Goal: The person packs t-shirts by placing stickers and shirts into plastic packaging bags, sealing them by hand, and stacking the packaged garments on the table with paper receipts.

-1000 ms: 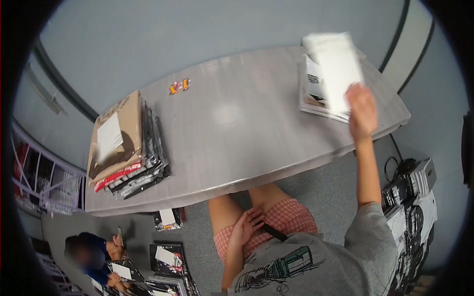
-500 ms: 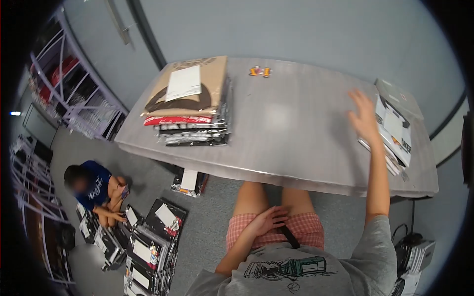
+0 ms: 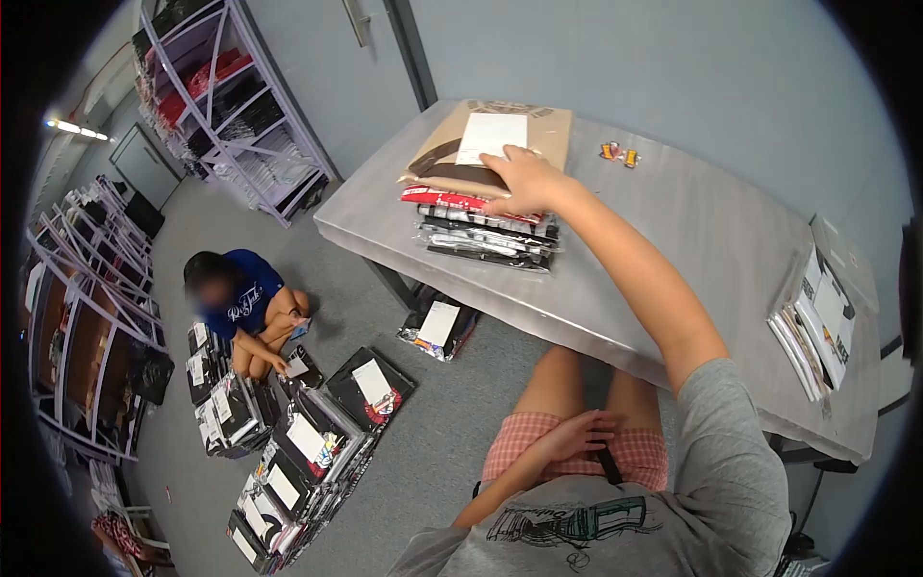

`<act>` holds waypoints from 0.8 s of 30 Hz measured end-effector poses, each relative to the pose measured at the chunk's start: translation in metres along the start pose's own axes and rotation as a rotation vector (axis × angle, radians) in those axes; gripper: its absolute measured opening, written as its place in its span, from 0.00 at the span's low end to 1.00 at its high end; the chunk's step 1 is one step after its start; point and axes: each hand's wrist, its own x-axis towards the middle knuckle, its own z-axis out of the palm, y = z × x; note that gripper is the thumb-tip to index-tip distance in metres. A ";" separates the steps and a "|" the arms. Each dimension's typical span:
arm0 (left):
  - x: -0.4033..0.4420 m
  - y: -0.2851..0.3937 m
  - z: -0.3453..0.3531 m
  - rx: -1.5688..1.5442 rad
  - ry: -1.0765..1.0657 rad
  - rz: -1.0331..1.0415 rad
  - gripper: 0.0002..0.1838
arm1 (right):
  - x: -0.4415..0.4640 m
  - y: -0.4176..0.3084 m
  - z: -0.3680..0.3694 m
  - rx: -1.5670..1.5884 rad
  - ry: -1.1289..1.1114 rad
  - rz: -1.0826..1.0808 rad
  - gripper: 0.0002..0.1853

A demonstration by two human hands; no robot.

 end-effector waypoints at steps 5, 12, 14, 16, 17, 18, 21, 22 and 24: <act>0.005 -0.003 -0.003 0.030 -0.021 -0.021 0.24 | -0.002 -0.003 -0.010 0.214 0.076 0.038 0.16; -0.011 0.005 0.013 0.198 0.095 0.128 0.22 | -0.071 0.037 -0.049 0.501 0.898 0.169 0.14; -0.020 0.019 0.022 0.462 0.197 0.419 0.23 | -0.115 0.040 -0.068 0.716 0.984 0.134 0.16; -0.040 0.048 0.031 0.585 0.196 0.704 0.28 | -0.166 0.039 -0.082 1.048 0.938 0.125 0.17; -0.054 0.071 0.041 0.596 0.175 0.814 0.31 | -0.192 0.040 -0.085 1.159 0.902 0.122 0.17; -0.064 0.089 0.053 0.626 0.218 0.955 0.36 | -0.216 0.040 -0.085 1.234 0.873 0.130 0.18; -0.087 0.136 0.086 0.651 0.139 1.192 0.46 | -0.280 0.031 -0.074 1.255 0.786 0.212 0.19; -0.082 0.138 0.085 0.644 0.162 1.203 0.46 | -0.292 0.023 -0.069 1.305 0.771 0.234 0.20; -0.064 0.134 0.079 0.416 -0.033 1.233 0.43 | -0.315 0.013 -0.054 1.391 0.693 0.250 0.19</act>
